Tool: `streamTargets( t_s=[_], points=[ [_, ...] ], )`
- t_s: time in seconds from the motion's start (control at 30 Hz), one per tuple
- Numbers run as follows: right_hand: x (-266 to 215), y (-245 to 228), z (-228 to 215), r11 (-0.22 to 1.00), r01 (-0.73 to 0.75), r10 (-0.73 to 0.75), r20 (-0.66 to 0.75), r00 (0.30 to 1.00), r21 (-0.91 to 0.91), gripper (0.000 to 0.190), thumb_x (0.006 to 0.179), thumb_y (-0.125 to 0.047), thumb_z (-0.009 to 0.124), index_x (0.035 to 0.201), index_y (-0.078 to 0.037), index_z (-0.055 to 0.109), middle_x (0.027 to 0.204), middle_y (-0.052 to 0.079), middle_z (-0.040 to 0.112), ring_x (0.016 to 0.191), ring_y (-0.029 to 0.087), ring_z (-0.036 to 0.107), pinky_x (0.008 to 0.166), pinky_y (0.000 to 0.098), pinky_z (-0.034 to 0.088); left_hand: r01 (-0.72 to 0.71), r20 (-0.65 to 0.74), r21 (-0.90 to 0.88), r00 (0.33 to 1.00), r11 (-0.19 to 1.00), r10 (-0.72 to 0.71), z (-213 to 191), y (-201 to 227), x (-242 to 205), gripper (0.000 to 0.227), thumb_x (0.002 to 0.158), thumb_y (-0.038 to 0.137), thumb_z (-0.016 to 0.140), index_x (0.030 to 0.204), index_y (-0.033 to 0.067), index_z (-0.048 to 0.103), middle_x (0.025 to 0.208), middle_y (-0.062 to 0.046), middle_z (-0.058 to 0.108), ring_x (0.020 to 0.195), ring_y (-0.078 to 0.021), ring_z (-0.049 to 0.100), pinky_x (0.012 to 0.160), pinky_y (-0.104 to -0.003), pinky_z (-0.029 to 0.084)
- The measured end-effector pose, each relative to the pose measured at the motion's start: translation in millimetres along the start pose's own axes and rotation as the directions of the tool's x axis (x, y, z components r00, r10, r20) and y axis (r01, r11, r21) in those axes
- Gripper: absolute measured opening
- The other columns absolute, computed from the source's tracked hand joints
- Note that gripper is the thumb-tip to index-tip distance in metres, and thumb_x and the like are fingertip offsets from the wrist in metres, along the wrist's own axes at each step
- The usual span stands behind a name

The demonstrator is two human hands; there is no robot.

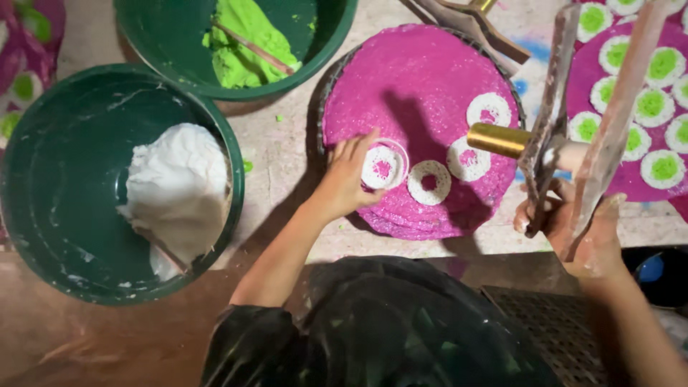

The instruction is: The person prepares traditional sweets by filling a mold with white and green dough and pressing it onto a pink circular base.

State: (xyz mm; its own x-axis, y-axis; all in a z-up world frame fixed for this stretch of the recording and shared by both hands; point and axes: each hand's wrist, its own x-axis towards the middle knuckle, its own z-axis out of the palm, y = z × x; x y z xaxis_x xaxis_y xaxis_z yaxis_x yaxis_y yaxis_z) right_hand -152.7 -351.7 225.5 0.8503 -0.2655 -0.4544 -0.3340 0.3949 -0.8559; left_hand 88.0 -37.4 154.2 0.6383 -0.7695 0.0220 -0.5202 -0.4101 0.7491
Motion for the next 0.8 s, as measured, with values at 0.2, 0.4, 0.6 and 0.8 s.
streamTargets(
  t_s=[0.2,0.4,0.6,0.8],
  points=[
    [-12.0,0.1,4.4,0.997,0.070,-0.070,-0.027,0.997,0.011,0.120,0.073,-0.098,0.044,0.139,0.002,0.045,0.106,0.013,0.053,0.093,0.032,0.054,0.083,0.0485,0.044,-0.031,0.054,0.052,0.998,0.998,0.028,2.7,8.7,54.6,0.118,0.064,0.032,0.093,0.159,0.0130,0.024,0.145,-0.021,0.045,0.137,-0.0383,0.041,0.115,-0.056,0.028],
    [-8.3,16.2,-5.5,0.992,0.103,-0.093,-0.129,0.987,0.072,0.107,0.091,-0.091,0.035,0.135,0.006,0.047,0.101,0.015,0.055,0.088,0.033,0.053,0.078,0.0505,0.043,-0.081,0.192,0.150,0.980,0.985,0.051,30.8,9.8,102.6,0.117,0.068,0.037,0.091,0.159,0.0148,0.020,0.151,-0.020,0.041,0.142,-0.0380,0.037,0.117,-0.057,0.026],
    [-11.4,36.2,-33.0,0.996,-0.013,0.008,-0.055,0.998,-0.086,0.097,0.093,-0.080,0.021,0.133,0.004,0.048,0.100,0.017,0.063,0.094,0.027,0.063,0.085,0.0443,0.052,-0.081,0.237,0.088,0.970,0.993,0.058,35.4,6.7,106.8,0.116,0.088,0.047,0.081,0.165,0.0084,0.004,0.163,-0.023,0.021,0.151,-0.0395,0.017,0.119,-0.060,0.008],
    [32.6,27.7,-25.0,0.665,-0.341,0.381,-0.091,0.920,-0.664,0.084,0.105,-0.069,0.016,0.145,-0.004,0.051,0.095,0.023,0.054,0.086,0.031,0.049,0.074,0.0442,0.041,0.119,0.067,-0.980,0.952,-0.162,0.298,31.9,34.4,120.6,0.099,0.090,0.071,0.061,0.162,0.0093,0.031,0.161,-0.013,0.041,0.151,-0.0285,0.037,0.128,-0.048,0.023]
  ],
)
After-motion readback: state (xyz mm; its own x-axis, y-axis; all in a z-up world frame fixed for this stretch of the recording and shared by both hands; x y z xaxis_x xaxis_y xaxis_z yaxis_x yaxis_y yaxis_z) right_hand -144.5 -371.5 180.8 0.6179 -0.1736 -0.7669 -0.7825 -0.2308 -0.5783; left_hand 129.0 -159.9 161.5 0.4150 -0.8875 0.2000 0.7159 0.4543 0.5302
